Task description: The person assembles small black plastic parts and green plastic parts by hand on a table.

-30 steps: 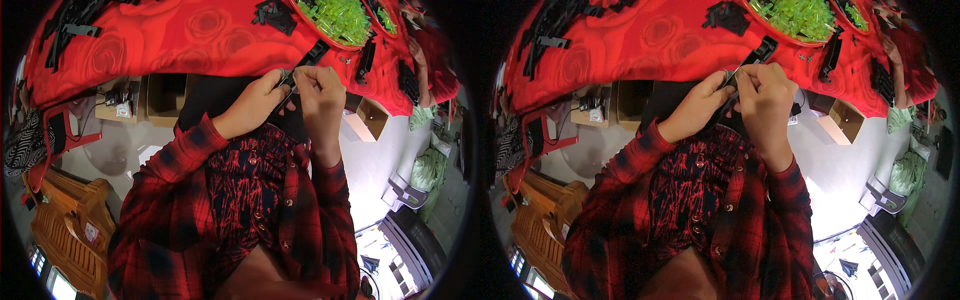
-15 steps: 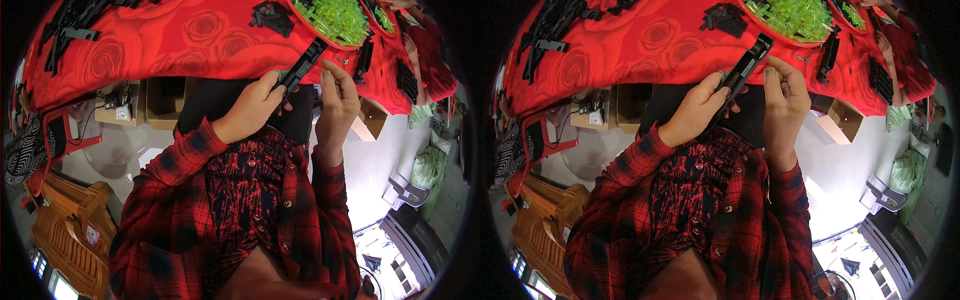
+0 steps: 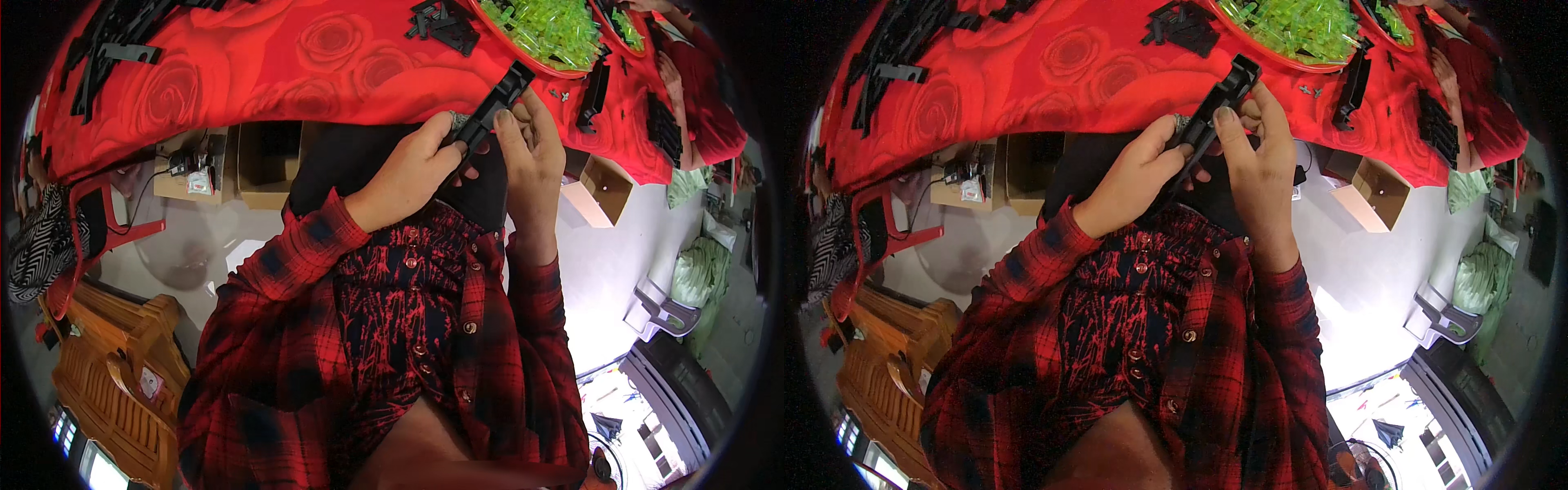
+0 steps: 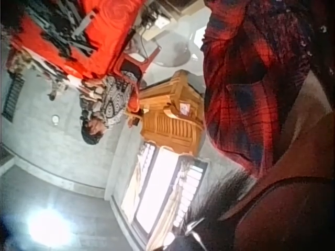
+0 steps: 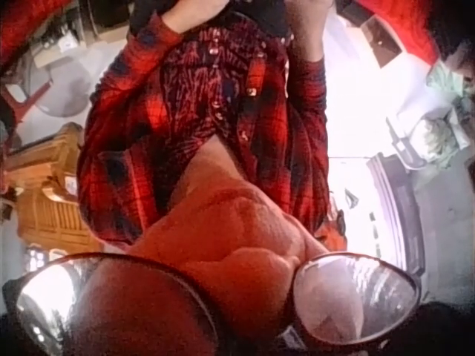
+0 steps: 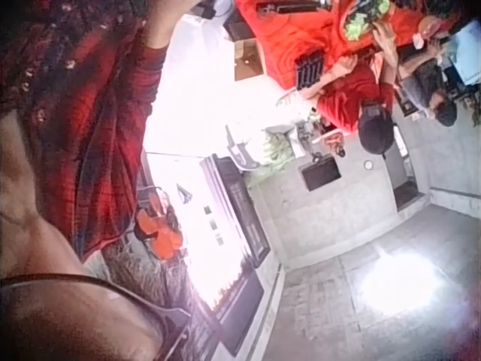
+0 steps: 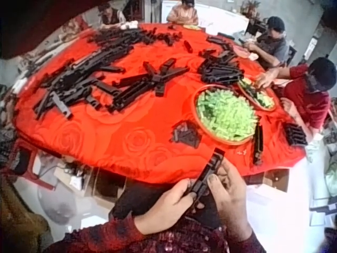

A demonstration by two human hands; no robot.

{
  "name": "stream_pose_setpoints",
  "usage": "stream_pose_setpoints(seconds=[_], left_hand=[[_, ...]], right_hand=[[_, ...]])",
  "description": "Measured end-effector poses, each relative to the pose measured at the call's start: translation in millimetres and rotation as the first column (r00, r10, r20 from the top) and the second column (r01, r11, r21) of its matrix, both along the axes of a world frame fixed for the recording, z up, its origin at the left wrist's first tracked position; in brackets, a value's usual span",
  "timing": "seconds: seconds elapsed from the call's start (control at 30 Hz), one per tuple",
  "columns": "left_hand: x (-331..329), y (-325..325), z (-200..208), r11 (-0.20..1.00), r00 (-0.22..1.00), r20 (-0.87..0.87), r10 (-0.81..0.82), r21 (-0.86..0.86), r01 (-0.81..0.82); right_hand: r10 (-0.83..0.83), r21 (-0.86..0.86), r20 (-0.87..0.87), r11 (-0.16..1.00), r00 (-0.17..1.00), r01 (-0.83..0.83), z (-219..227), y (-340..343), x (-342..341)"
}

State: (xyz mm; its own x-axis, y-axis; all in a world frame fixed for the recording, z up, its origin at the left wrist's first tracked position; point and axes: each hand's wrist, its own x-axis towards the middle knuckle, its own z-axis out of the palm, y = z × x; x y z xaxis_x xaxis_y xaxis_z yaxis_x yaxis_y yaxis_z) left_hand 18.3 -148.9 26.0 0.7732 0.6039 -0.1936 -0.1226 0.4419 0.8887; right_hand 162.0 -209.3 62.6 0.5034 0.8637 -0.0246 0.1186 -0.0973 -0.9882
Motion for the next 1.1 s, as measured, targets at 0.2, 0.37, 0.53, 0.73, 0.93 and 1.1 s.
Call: stream_pose_setpoints(seconds=[0.2,0.37,0.53,0.73,0.93,1.1], left_hand=[[2,0,-2,0.996,0.998,0.050,0.028,-0.089,-0.023],[2,-2,-5,0.993,0.995,0.038,0.090,-0.079,-0.086],[-2,-3,1,0.991,0.991,-0.009,0.131,0.019,-0.131],[-9,-7,4,0.991,0.991,0.014,0.134,0.020,-0.134],[-12,-11,10,0.989,0.989,0.114,0.094,-0.123,-0.079],[-11,-11,-2,0.981,0.976,0.216,0.036,-0.195,0.007]], right_hand=[[-0.008,0.046,0.244,0.999,0.970,-0.004,-10,-2,0],[0.010,0.093,0.216,0.995,0.976,-0.031,-7,-4,-11],[-0.008,0.069,0.082,0.998,0.997,0.002,0,-10,-25],[-0.008,0.192,0.218,0.981,0.976,-0.035,-9,-21,-29],[-0.066,0.206,0.450,0.978,0.891,-0.032,-7,-30,-36],[-0.118,0.269,0.362,0.963,0.925,0.017,-13,-29,-41]])
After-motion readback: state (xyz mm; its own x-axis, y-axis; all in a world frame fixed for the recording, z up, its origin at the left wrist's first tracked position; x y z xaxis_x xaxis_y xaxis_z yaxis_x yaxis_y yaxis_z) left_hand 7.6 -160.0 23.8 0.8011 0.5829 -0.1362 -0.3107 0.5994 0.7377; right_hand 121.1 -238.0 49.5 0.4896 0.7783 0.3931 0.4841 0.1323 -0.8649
